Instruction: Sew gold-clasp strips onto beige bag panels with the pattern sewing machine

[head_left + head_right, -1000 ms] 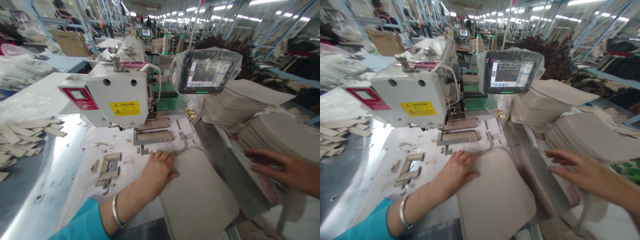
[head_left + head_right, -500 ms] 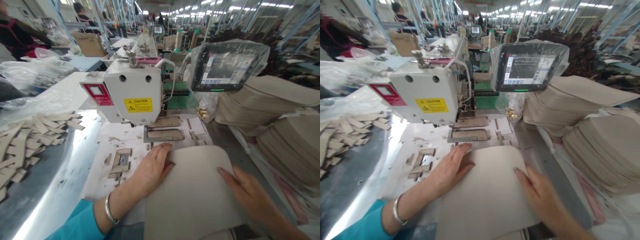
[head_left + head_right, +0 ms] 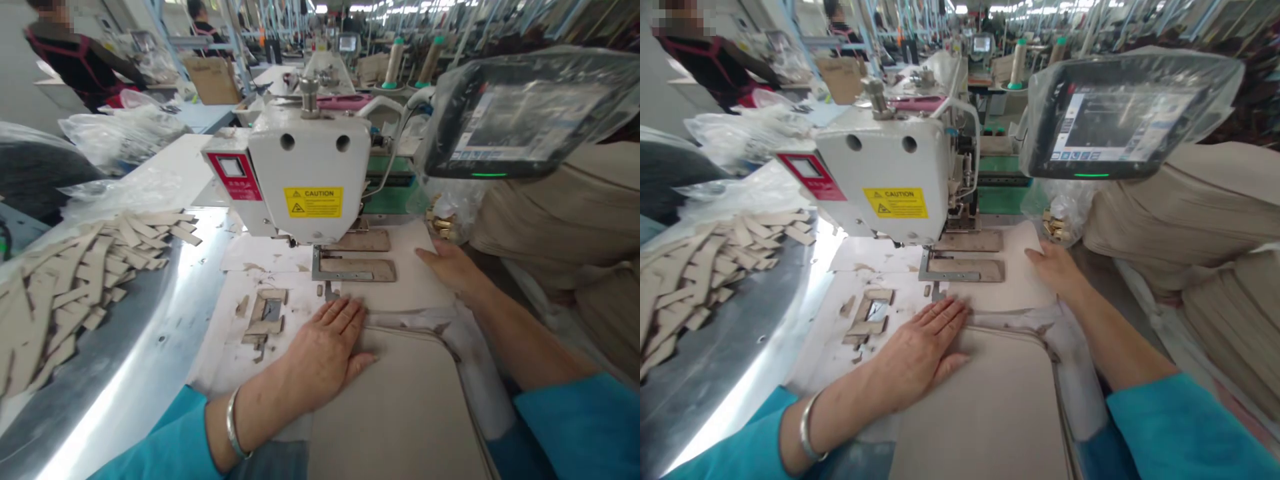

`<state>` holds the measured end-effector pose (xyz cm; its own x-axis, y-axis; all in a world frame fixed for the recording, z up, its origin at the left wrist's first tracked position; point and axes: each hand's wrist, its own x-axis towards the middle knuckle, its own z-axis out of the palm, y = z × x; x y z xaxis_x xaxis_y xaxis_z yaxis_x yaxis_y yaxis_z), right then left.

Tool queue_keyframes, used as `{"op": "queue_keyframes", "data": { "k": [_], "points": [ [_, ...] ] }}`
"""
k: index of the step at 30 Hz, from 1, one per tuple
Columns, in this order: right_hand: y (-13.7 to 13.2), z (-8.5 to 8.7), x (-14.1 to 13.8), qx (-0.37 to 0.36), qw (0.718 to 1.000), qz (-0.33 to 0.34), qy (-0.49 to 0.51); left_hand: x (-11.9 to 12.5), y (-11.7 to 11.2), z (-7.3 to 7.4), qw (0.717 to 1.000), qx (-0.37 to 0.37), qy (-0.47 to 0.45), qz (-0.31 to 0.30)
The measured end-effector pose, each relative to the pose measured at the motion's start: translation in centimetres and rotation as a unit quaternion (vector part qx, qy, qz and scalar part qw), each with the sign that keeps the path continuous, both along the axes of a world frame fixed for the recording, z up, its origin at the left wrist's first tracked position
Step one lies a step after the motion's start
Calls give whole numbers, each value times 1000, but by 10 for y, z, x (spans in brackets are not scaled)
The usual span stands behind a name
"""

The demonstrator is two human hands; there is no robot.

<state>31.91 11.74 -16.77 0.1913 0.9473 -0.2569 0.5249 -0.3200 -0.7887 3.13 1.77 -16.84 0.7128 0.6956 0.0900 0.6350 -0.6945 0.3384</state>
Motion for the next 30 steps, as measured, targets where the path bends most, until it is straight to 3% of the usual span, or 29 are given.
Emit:
{"op": "queue_keyframes", "data": {
  "k": [5,9,12,14,16,19,21,25,30],
  "points": [
    [27,-7,-34,30,990,68,-121,-8,-3,-3,999,-14,27,42],
    [34,-5,-36,45,979,92,-175,-10,-1,-4,998,-11,30,60],
    [29,-3,-29,117,964,78,-227,-11,4,-5,997,-1,24,69],
    [15,0,-20,216,943,72,-242,-12,7,-4,998,3,10,64],
    [-11,4,-11,291,918,119,-242,-14,11,-4,998,4,-5,60],
    [-58,4,0,293,880,277,-251,-14,16,-3,998,5,-13,53],
    [-84,-4,3,275,855,344,-274,-13,18,-2,999,1,-8,50],
    [-107,-20,1,283,846,342,-295,-10,19,1,999,-7,-2,53],
    [-107,-20,-6,306,861,310,-263,-9,19,1,998,6,-7,57]
  ]
}}
